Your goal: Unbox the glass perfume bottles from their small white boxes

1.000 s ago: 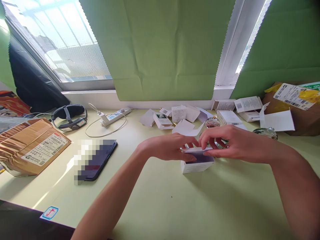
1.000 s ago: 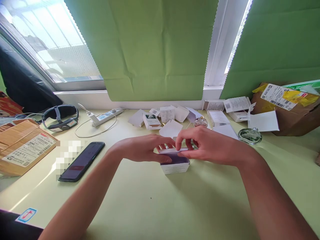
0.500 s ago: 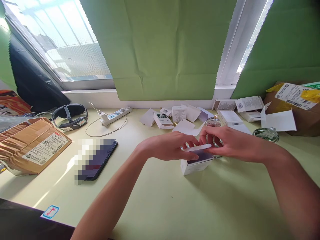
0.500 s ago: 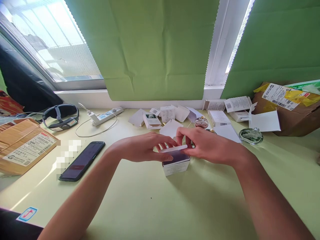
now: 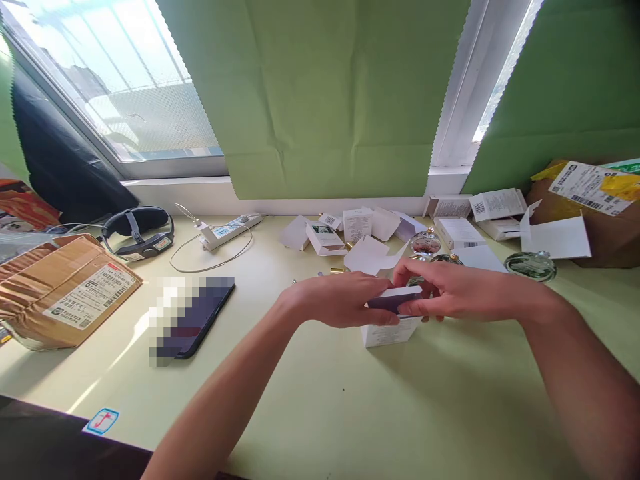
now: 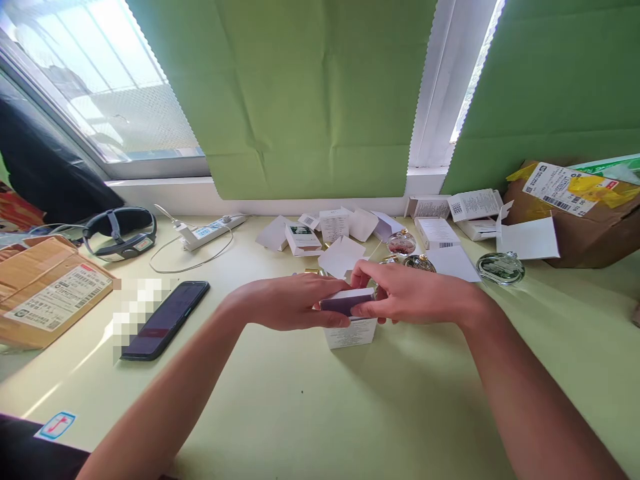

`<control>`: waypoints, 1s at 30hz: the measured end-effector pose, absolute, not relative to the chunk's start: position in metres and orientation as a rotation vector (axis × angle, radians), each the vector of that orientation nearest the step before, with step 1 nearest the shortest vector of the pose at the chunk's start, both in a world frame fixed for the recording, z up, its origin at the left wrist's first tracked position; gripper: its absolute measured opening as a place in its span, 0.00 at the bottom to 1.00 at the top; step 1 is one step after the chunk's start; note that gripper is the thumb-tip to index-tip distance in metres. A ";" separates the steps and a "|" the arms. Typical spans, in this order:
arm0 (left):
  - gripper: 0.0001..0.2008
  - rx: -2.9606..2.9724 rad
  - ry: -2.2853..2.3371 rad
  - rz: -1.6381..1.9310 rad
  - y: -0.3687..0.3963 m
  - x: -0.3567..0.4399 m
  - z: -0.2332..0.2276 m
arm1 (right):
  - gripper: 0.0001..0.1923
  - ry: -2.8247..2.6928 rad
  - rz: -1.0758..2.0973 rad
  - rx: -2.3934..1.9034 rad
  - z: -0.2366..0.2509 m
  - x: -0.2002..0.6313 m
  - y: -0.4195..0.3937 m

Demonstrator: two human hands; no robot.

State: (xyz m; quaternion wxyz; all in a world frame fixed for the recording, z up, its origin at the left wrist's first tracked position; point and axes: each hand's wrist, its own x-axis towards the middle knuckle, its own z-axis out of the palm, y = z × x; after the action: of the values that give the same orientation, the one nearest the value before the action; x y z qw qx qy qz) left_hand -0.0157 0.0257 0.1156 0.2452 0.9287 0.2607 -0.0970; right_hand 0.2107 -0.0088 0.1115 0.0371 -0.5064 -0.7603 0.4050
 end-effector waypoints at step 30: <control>0.16 2.403 0.728 -0.309 0.032 -0.014 0.110 | 0.09 -2.231 1.481 -1.452 0.100 0.208 -0.006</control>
State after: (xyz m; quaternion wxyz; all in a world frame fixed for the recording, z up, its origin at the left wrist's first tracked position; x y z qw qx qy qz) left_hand -0.0139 0.0322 0.1102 0.3010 0.9058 0.2744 -0.1164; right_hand 0.2083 -0.0059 0.0997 0.0479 -0.4762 -0.7316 0.4856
